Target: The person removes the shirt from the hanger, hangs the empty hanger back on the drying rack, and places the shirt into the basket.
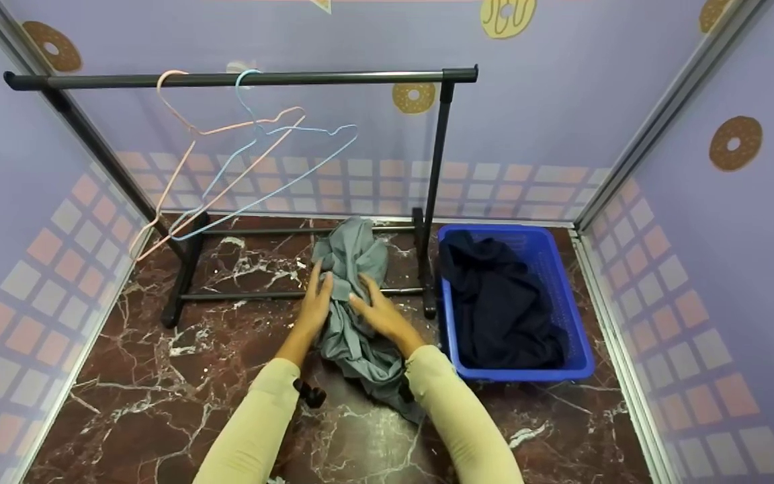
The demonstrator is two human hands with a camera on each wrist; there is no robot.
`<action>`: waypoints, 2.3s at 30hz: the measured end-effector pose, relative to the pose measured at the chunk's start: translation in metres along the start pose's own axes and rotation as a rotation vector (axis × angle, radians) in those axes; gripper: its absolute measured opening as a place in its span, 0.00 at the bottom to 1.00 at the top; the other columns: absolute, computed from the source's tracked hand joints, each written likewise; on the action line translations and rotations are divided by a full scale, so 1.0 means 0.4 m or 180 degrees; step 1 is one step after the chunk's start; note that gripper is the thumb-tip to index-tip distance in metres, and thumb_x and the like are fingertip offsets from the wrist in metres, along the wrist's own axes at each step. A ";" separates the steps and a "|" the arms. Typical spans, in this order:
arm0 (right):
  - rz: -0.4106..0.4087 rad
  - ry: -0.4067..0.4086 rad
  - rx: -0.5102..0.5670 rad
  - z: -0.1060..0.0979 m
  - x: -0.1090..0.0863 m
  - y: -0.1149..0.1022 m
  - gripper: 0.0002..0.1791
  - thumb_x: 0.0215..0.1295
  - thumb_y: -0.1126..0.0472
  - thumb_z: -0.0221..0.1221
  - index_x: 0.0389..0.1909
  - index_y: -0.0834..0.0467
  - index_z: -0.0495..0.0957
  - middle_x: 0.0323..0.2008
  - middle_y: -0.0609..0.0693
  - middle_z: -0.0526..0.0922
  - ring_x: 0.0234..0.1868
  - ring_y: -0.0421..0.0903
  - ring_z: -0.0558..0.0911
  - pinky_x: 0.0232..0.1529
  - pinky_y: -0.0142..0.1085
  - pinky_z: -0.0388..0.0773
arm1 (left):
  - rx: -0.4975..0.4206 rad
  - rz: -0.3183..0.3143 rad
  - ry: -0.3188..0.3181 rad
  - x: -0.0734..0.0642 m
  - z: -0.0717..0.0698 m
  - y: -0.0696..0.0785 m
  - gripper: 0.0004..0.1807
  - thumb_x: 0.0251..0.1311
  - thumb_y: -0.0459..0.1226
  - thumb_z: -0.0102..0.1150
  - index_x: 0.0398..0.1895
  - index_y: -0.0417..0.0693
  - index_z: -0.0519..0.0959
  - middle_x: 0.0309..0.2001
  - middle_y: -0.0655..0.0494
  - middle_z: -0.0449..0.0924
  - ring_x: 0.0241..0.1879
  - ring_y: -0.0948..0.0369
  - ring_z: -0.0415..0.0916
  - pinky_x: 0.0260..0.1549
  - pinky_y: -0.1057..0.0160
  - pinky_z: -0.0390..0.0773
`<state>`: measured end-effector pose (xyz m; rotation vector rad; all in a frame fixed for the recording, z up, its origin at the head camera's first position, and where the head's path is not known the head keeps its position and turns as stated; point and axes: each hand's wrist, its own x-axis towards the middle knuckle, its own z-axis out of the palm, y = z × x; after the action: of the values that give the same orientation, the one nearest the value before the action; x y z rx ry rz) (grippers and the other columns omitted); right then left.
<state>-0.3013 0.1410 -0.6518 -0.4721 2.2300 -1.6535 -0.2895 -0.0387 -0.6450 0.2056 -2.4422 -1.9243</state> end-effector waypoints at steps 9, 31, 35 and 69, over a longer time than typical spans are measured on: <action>0.0132 -0.0381 0.0103 0.017 -0.007 -0.016 0.40 0.82 0.51 0.48 0.84 0.56 0.41 0.83 0.62 0.45 0.83 0.62 0.49 0.79 0.60 0.55 | 0.0262 -0.0194 -0.0152 0.016 -0.005 0.002 0.41 0.73 0.59 0.53 0.84 0.60 0.53 0.80 0.39 0.56 0.78 0.38 0.56 0.74 0.35 0.59; -0.0117 -0.0257 -0.0386 -0.019 -0.060 -0.021 0.44 0.78 0.53 0.56 0.84 0.54 0.42 0.81 0.62 0.54 0.81 0.61 0.58 0.76 0.60 0.61 | 0.1324 0.0654 0.0108 0.028 0.011 -0.016 0.22 0.73 0.32 0.57 0.67 0.56 0.80 0.64 0.32 0.72 0.63 0.39 0.75 0.60 0.43 0.79; -0.0296 0.0016 -0.0854 -0.013 -0.105 -0.021 0.48 0.72 0.48 0.63 0.84 0.53 0.46 0.81 0.58 0.58 0.78 0.61 0.62 0.75 0.60 0.62 | 0.1178 0.0754 0.0256 0.029 0.007 -0.029 0.21 0.71 0.30 0.57 0.65 0.52 0.82 0.59 0.33 0.74 0.58 0.40 0.78 0.58 0.44 0.80; -0.0382 0.1038 -0.0783 -0.003 -0.162 0.129 0.59 0.48 0.78 0.65 0.83 0.56 0.50 0.80 0.65 0.55 0.75 0.64 0.65 0.69 0.57 0.70 | 0.1054 0.0456 0.0260 -0.009 0.000 -0.059 0.25 0.70 0.30 0.57 0.69 0.55 0.78 0.63 0.30 0.75 0.58 0.37 0.77 0.61 0.39 0.77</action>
<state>-0.2477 0.1850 -0.6969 -0.4278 2.7127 -1.6173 -0.2839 -0.0436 -0.6678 0.1086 -2.6245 -1.4209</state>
